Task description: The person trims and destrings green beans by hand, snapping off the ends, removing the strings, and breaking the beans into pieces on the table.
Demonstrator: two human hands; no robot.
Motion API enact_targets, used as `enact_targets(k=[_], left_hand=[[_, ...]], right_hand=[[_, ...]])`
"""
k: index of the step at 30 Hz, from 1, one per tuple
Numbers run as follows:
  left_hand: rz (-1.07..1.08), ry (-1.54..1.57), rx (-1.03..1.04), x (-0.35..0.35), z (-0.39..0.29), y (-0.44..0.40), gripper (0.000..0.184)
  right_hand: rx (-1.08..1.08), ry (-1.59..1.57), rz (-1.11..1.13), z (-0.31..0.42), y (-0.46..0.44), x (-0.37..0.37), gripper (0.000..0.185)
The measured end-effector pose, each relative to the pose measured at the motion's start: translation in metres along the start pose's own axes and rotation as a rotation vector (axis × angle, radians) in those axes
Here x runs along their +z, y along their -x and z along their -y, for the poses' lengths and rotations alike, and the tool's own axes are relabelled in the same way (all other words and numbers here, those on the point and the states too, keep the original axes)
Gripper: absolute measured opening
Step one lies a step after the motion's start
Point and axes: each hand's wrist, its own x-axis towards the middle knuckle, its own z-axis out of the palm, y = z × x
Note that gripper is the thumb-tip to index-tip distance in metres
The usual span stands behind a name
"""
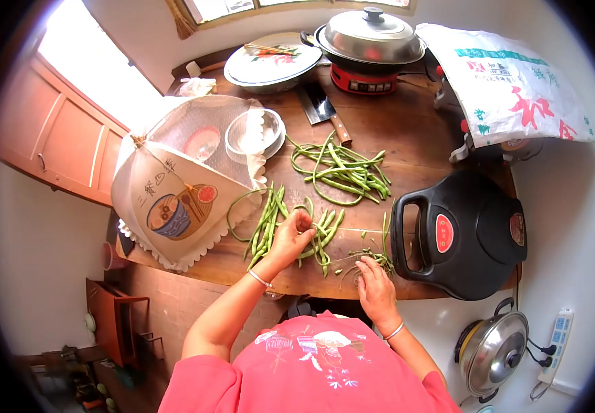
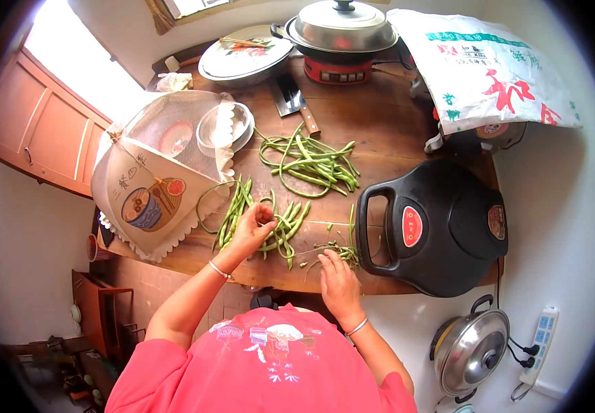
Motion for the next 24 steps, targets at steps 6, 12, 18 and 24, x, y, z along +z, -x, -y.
enact_targets(k=[6,12,18,24], left_hand=[[0.057,0.096,0.007,-0.021,-0.054,0.019,0.029],[0.100,0.278,0.116,-0.023,-0.086,0.034,0.032],[0.074,0.485,0.046,-0.036,-0.124,0.041,0.031],[-0.002,0.521,0.179,-0.064,-0.160,0.040,0.025]], right_hand=[[-0.063,-0.198,-0.032,0.010,-0.026,-0.001,0.044],[0.083,-0.836,0.293,0.043,-0.062,0.011,0.051],[-0.037,-0.736,0.289,0.048,-0.074,0.039,0.021],[-0.041,-0.601,0.174,0.038,-0.075,0.050,0.012]])
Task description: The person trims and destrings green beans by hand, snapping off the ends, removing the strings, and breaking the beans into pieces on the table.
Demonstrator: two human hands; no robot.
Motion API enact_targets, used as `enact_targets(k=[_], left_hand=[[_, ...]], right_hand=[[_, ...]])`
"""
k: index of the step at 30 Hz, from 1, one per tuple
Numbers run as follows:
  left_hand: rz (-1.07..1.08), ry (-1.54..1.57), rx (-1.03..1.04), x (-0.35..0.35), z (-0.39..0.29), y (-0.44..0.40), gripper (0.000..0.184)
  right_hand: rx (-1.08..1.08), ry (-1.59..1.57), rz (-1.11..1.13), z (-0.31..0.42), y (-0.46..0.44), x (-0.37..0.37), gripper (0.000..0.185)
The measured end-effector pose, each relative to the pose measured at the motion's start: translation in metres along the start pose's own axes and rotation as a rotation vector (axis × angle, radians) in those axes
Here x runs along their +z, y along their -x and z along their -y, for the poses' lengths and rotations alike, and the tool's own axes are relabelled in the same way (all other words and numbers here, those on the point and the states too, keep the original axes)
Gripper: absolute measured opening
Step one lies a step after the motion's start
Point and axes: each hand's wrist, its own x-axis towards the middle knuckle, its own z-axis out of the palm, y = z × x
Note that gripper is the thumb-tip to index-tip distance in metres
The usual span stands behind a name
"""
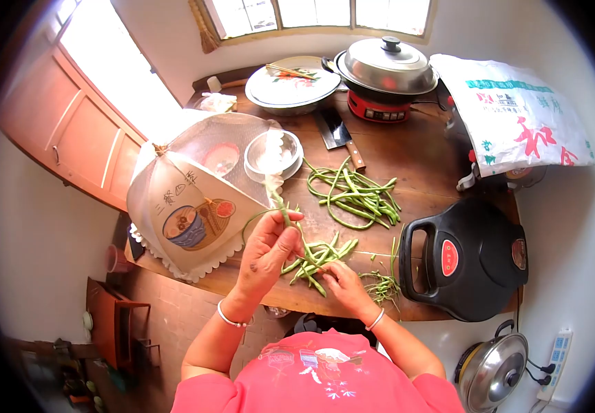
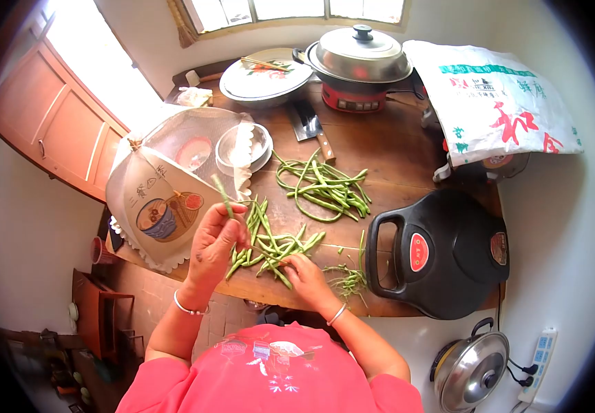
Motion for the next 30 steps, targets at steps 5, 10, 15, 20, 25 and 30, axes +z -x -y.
enact_targets(k=[5,10,15,20,25,30], left_hand=[[-0.040,-0.092,0.164,0.000,-0.023,-0.001,0.032],[0.030,-0.157,0.093,0.001,-0.023,0.002,0.030],[0.216,-0.312,-0.160,0.005,-0.012,0.009,0.029],[0.304,-0.355,-0.230,0.019,-0.006,0.015,0.027],[0.345,-0.420,-0.283,0.020,-0.002,0.016,0.027],[0.282,-0.431,-0.260,0.021,-0.008,0.014,0.026]], right_hand=[[-0.003,0.026,0.056,-0.013,-0.002,-0.003,0.015],[0.000,0.050,0.008,0.007,-0.008,-0.019,0.025],[-0.024,-0.242,-0.162,0.068,-0.022,-0.054,0.043],[-0.202,-0.087,-0.238,0.089,-0.032,-0.074,0.046],[-0.316,0.116,-0.183,0.087,-0.034,-0.082,0.034],[-0.332,0.365,-0.239,0.084,-0.032,-0.077,0.015]])
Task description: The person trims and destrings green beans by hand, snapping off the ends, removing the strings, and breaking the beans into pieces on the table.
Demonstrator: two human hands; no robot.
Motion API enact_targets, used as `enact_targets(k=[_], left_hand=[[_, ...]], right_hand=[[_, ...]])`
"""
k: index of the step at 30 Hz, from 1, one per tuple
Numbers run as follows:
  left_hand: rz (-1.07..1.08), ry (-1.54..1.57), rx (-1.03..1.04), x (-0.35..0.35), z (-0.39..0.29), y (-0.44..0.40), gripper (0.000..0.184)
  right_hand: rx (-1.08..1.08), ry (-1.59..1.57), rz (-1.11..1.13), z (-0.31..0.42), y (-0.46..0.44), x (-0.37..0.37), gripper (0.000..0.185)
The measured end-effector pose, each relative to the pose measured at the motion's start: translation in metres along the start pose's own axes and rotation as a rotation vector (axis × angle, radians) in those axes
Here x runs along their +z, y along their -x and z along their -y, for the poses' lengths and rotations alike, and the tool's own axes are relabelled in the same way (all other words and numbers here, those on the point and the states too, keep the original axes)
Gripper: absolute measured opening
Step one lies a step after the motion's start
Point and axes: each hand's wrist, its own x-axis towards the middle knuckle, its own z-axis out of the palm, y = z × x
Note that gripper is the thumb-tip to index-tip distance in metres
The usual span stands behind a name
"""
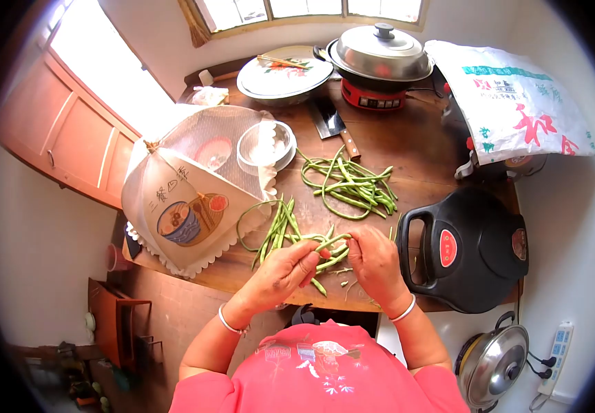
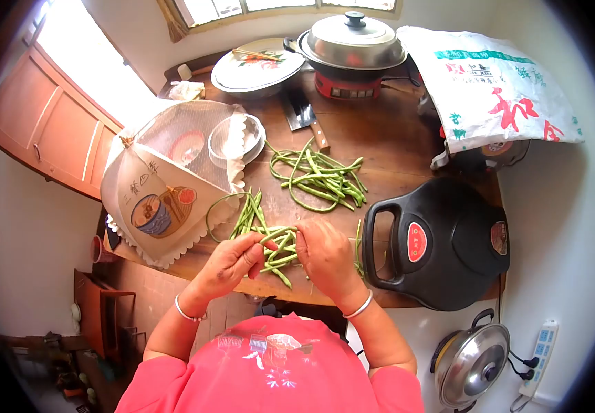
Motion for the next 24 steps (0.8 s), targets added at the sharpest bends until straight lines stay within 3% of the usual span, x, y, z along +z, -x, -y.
enact_targets(k=[3,5,6,8,9,10,12,13,15,17,19,21,24], left_hand=[[-0.054,-0.163,0.082,0.000,-0.004,-0.001,0.023],[-0.068,-0.210,0.132,0.000,0.006,-0.006,0.023],[-0.083,-0.262,0.184,0.000,0.013,-0.009,0.023],[-0.097,-0.191,0.111,-0.015,0.037,-0.015,0.023],[-0.111,-0.120,0.042,-0.023,0.040,-0.014,0.023],[-0.112,0.090,-0.083,-0.029,0.041,-0.012,0.024],[-0.162,0.170,-0.045,-0.034,0.040,-0.009,0.025],[-0.219,0.250,0.000,-0.036,0.038,-0.009,0.026],[-0.262,0.246,0.039,-0.040,0.031,-0.007,0.027],[-0.299,0.621,0.119,-0.042,0.019,-0.003,0.026],[-0.276,0.667,0.212,-0.043,0.006,-0.001,0.026],[-0.215,0.756,0.398,-0.044,-0.007,0.000,0.026],[-0.172,0.777,0.463,-0.045,-0.026,0.004,0.027]], right_hand=[[-0.041,0.187,-0.021,-0.003,0.006,0.005,0.008],[0.216,-0.128,-0.016,-0.006,0.012,0.005,0.005],[0.219,-0.129,-0.013,-0.007,0.013,0.005,0.005],[0.555,-1.355,-0.171,-0.011,0.015,0.003,0.008],[0.556,-1.356,-0.173,-0.011,0.016,0.000,0.008],[0.579,-1.263,-0.188,-0.011,0.016,-0.004,0.010],[0.625,-0.932,-0.131,-0.015,0.024,-0.005,0.011],[0.628,-0.931,-0.130,-0.020,0.031,-0.003,0.011],[0.439,-0.196,0.153,-0.033,0.048,0.002,0.012],[0.382,-0.139,0.150,-0.054,0.075,0.017,0.015],[0.198,0.285,0.282,-0.068,0.097,0.020,0.026],[0.251,0.344,0.373,-0.069,0.102,0.020,0.034],[0.166,0.339,0.275,-0.061,0.096,0.027,0.035]])
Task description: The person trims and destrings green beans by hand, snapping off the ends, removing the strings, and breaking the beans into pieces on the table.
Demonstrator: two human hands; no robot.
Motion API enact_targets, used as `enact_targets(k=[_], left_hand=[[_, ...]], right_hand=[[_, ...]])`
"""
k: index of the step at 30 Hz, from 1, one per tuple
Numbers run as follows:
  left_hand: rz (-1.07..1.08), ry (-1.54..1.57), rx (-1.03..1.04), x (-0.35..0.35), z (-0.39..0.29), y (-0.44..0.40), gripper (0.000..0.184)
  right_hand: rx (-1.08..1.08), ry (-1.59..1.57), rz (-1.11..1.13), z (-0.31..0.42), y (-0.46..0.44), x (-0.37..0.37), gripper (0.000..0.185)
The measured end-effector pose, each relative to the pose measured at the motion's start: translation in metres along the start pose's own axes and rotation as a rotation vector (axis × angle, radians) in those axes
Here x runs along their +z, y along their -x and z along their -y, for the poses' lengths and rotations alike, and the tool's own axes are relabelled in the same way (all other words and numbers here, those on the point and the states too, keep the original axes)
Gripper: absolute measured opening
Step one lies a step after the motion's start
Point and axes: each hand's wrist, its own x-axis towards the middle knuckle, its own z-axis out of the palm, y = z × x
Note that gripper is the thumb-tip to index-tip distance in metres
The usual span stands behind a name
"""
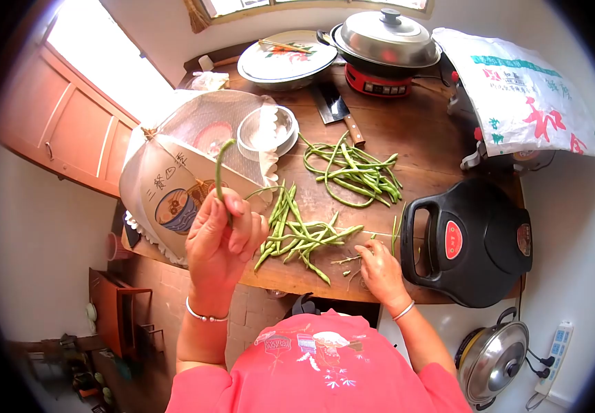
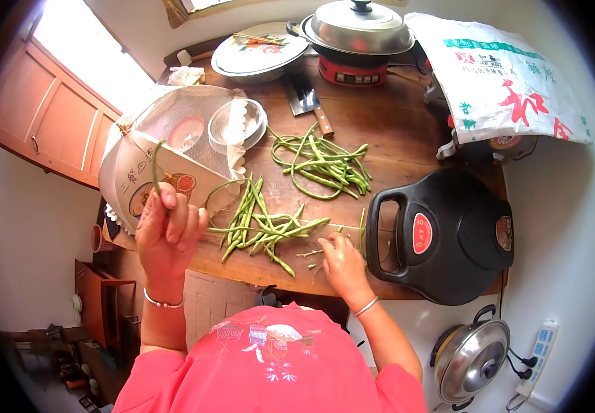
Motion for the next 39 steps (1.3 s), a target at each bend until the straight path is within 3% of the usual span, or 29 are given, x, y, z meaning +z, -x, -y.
enact_targets(k=[9,14,19,22,25,31,33,37,39], left_hand=[[0.109,0.022,0.194,0.014,-0.045,-0.004,0.028],[0.103,0.114,0.349,0.012,-0.079,-0.002,0.019],[0.109,0.130,0.414,-0.001,-0.102,0.010,0.024],[-0.123,-0.196,0.264,-0.011,-0.086,0.011,0.019],[-0.313,-0.643,-0.094,-0.010,-0.038,0.015,0.010],[-0.023,-0.705,-0.517,-0.034,0.070,0.023,0.016],[0.025,-0.680,-0.495,-0.033,0.092,0.024,0.022],[0.096,-0.785,-0.592,-0.018,0.091,0.017,0.021],[0.130,-0.863,-0.626,-0.015,0.089,0.015,0.020]], right_hand=[[0.094,-0.045,-0.034,-0.019,-0.030,0.053,0.036],[0.099,-0.007,-0.061,-0.032,-0.035,0.061,0.022],[0.100,-0.056,-0.108,-0.040,-0.037,0.062,0.014],[0.020,-0.075,-0.128,-0.032,-0.042,0.042,0.013],[-0.050,-0.128,-0.090,-0.017,-0.043,0.019,0.012],[0.040,-0.450,0.072,0.023,-0.045,-0.026,0.016],[-0.005,-0.521,-0.029,0.033,-0.045,-0.035,0.015],[0.028,-0.620,-0.019,0.046,-0.042,-0.051,0.016],[0.183,-0.916,0.051,0.049,-0.041,-0.054,0.020]])
